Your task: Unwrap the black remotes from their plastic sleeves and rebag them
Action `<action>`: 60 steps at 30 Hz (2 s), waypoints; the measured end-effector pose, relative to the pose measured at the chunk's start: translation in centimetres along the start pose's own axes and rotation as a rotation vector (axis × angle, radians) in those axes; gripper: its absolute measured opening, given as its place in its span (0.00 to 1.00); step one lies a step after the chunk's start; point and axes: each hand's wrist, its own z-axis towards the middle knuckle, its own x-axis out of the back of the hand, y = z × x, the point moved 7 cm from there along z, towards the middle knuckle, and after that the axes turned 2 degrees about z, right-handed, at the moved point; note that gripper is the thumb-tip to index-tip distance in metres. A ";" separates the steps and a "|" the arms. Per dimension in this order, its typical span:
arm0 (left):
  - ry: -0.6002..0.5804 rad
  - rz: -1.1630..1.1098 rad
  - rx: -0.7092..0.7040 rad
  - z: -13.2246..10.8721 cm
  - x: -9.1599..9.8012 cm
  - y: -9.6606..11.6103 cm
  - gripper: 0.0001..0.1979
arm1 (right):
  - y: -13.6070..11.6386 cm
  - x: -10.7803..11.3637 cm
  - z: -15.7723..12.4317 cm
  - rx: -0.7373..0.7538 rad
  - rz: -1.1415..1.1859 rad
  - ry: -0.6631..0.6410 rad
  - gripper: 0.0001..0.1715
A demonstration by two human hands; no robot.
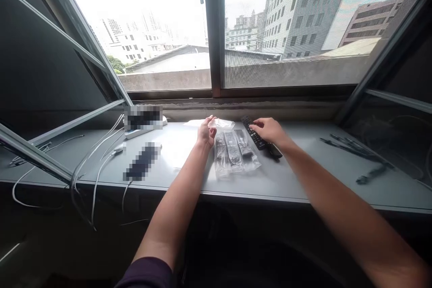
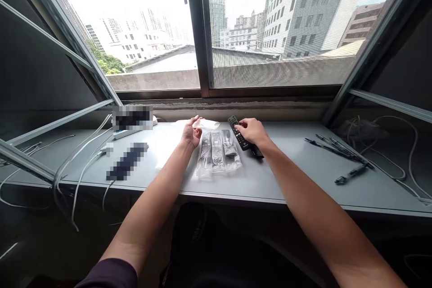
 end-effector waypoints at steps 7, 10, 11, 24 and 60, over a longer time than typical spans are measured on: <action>-0.004 0.005 0.008 0.1 0.0 -0.2 0.03 | -0.1 -0.4 -0.4 -0.236 0.990 -0.055 0.11; -0.003 0.008 0.006 0.3 0.0 -0.2 0.03 | -0.5 -1.0 -0.6 -0.295 1.169 -0.095 0.11; -0.004 0.010 0.008 0.3 0.0 -0.2 0.03 | -0.5 -1.3 -0.7 -0.321 1.205 -0.124 0.11; 0.006 0.015 0.006 0.2 0.2 -0.4 0.06 | -2.3 -3.9 -2.7 -0.463 1.493 -0.513 0.24; -0.016 0.024 -0.010 0.7 0.1 -0.6 0.07 | -2.6 -4.3 -3.2 -0.487 1.400 -0.497 0.12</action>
